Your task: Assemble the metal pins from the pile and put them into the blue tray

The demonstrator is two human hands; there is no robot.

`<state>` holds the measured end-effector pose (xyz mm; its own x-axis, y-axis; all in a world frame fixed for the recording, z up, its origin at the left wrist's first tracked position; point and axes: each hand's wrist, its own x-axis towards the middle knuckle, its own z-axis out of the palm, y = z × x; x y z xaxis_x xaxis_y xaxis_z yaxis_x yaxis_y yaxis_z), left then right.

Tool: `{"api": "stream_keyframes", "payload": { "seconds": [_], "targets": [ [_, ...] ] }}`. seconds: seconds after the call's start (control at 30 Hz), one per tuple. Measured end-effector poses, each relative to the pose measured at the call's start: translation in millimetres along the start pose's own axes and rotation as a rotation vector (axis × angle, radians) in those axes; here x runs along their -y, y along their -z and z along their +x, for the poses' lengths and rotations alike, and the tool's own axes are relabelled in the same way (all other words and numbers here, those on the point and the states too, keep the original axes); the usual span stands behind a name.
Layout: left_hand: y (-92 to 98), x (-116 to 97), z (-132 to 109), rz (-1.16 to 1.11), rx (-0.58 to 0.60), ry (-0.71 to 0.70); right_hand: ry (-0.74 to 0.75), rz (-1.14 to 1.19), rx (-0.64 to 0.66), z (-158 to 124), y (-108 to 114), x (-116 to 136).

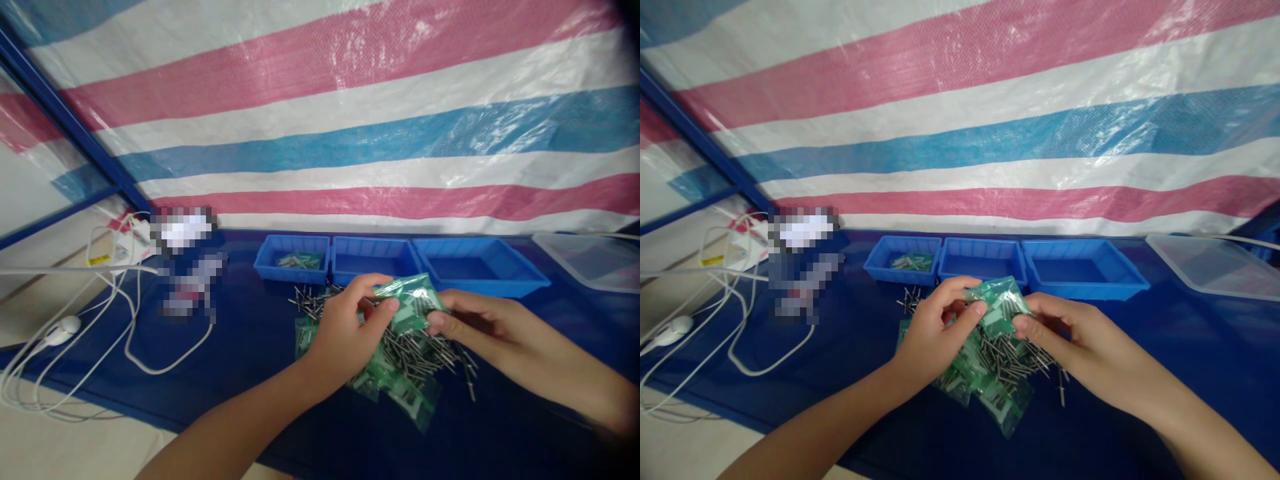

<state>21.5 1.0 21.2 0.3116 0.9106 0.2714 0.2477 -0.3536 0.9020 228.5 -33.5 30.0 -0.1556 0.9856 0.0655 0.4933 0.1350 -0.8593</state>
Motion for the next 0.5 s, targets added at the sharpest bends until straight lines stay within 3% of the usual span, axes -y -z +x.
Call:
{"api": "stream_keyframes", "payload": {
  "seconds": [0.1, 0.5],
  "targets": [
    [-0.4, -0.1, 0.8, -0.035, -0.008, 0.022, -0.037, 0.041, 0.057, 2.3, 1.3, 0.8],
    [8.7, 1.1, 7.7, -0.101, 0.020, 0.070, -0.192, 0.234, -0.096, 3.5, -1.2, 4.3]
  ]
}}
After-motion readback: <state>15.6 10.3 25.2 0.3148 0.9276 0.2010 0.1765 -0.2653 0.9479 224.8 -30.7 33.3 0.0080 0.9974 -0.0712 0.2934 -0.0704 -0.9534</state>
